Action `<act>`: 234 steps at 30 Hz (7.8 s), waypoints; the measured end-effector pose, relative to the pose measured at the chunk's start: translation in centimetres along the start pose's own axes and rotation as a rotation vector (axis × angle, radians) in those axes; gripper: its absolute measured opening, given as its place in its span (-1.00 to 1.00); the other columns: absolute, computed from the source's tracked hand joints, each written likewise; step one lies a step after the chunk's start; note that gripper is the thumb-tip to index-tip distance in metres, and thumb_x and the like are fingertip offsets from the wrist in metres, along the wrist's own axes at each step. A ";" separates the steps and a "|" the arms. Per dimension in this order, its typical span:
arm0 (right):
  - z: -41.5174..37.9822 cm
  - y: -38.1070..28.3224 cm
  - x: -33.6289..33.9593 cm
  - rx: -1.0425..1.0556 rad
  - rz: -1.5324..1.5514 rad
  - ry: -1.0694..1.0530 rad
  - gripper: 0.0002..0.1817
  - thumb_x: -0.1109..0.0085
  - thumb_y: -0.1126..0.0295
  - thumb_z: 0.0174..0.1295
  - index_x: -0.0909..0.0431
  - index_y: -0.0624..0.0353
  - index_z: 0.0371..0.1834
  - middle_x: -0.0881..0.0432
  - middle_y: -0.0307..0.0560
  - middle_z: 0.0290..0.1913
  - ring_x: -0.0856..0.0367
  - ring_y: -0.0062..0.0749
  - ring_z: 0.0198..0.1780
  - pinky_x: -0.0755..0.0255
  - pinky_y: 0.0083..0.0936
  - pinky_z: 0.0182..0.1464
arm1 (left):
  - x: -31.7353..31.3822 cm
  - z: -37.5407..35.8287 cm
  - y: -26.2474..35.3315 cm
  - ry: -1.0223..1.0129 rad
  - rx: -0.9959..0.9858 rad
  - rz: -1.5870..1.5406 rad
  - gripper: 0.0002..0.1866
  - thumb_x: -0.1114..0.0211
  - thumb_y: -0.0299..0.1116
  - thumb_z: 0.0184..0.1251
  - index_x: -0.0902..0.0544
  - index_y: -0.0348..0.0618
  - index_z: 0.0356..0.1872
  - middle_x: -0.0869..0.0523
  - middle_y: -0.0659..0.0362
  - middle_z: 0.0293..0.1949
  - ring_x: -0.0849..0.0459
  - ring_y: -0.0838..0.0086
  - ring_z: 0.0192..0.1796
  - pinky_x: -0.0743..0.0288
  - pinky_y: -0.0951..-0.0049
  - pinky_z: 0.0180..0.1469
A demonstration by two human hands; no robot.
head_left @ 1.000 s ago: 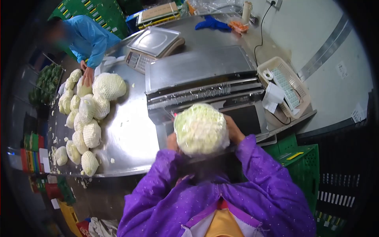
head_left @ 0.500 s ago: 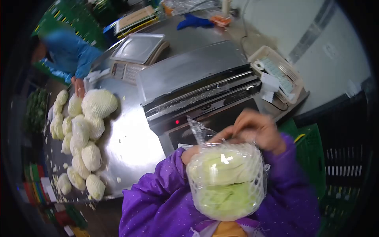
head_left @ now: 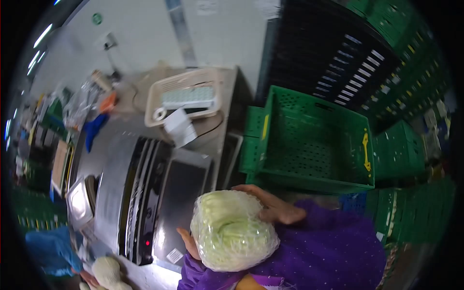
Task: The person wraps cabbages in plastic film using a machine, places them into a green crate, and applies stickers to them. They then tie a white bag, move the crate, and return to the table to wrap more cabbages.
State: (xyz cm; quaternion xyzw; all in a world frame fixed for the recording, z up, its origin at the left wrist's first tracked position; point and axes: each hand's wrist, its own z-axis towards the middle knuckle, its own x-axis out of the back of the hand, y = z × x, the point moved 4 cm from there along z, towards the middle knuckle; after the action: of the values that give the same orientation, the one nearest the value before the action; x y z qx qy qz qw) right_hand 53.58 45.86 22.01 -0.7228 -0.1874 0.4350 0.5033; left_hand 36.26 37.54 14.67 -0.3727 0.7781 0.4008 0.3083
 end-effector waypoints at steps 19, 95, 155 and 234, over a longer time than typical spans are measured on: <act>-24.4 9.2 50.1 0.570 0.804 1.127 -0.44 0.28 -0.06 0.40 -0.45 0.17 0.13 -0.58 -0.01 0.06 -0.57 -0.20 0.05 -0.42 -0.27 0.15 | -18.5 50.1 -37.7 -0.260 0.602 0.482 -0.14 -0.08 0.30 0.20 -0.11 -0.03 0.38 -0.33 0.08 0.27 -0.40 0.23 0.22 -0.32 0.10 0.20; 3.3 51.8 -88.0 -0.657 -0.271 -1.396 -0.48 0.04 0.02 0.32 -0.38 0.23 0.14 -0.55 -0.05 -0.02 -0.52 -0.36 0.00 -0.36 -0.41 0.06 | 57.7 -97.7 -31.6 1.899 -1.528 -0.994 -0.14 -0.23 0.22 0.12 -0.10 0.15 0.38 -0.08 0.05 0.38 -0.17 0.10 0.33 -0.16 -0.10 0.19; 23.9 6.3 -28.6 -0.123 -0.026 -0.315 -0.43 0.05 0.12 0.20 -0.25 -0.01 0.30 -0.41 -0.18 0.21 -0.40 -0.29 0.22 -0.29 -0.20 0.21 | 14.7 -20.9 22.0 0.110 -1.286 0.289 -0.59 0.08 -0.11 0.47 -0.39 -0.14 0.17 -0.53 0.10 0.09 -0.57 0.39 0.09 -0.50 0.38 0.09; 36.0 1.7 -12.5 0.922 -1.851 -1.308 -0.37 -0.17 0.52 -0.11 -0.46 -0.24 0.13 -0.44 -0.08 0.00 -0.41 -0.22 -0.03 -0.25 -0.35 0.03 | 20.0 -24.7 23.0 0.880 -0.950 2.303 -0.56 -0.36 -0.44 -0.11 -0.63 0.21 -0.09 -0.59 0.26 -0.21 -0.59 0.37 -0.14 -0.38 0.27 -0.01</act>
State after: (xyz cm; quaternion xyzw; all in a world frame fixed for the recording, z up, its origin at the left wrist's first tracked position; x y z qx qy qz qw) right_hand 16.97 56.60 21.81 0.2841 -0.6766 0.2198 0.6428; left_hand 2.16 19.07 20.23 0.3283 0.4669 0.5102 -0.6433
